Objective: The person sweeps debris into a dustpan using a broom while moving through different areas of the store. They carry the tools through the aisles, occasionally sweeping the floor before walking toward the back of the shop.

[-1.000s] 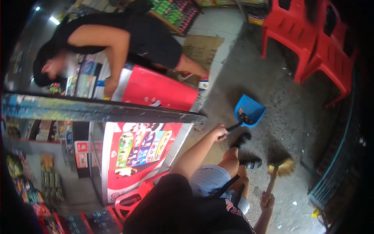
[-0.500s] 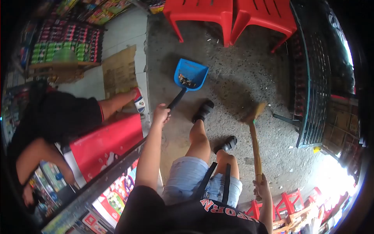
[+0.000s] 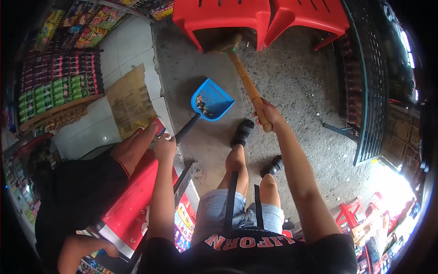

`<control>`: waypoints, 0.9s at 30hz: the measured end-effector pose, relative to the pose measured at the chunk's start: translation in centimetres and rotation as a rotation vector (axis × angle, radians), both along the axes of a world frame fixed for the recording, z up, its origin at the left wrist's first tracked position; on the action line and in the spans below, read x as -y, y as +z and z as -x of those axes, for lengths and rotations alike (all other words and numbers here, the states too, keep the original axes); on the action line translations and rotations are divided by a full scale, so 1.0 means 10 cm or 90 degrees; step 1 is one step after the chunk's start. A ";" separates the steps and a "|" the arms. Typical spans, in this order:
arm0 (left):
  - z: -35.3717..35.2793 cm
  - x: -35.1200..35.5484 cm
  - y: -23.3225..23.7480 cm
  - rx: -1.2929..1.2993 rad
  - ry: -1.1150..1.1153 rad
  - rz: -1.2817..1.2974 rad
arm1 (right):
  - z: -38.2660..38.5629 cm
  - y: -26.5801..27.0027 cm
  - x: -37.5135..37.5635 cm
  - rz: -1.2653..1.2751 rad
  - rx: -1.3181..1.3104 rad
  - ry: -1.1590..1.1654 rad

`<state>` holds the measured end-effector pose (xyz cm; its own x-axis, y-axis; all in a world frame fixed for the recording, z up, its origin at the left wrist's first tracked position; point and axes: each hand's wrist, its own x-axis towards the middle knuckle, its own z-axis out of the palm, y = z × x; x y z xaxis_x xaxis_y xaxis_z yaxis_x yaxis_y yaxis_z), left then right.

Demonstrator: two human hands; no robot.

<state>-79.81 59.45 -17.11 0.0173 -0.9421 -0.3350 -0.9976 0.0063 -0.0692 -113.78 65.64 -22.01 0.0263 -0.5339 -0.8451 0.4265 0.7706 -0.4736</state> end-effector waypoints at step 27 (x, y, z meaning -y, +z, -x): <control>0.47 0.31 0.15 0.004 -0.085 -0.016 | -0.86 1.27 -0.94 -0.154 0.098 -0.354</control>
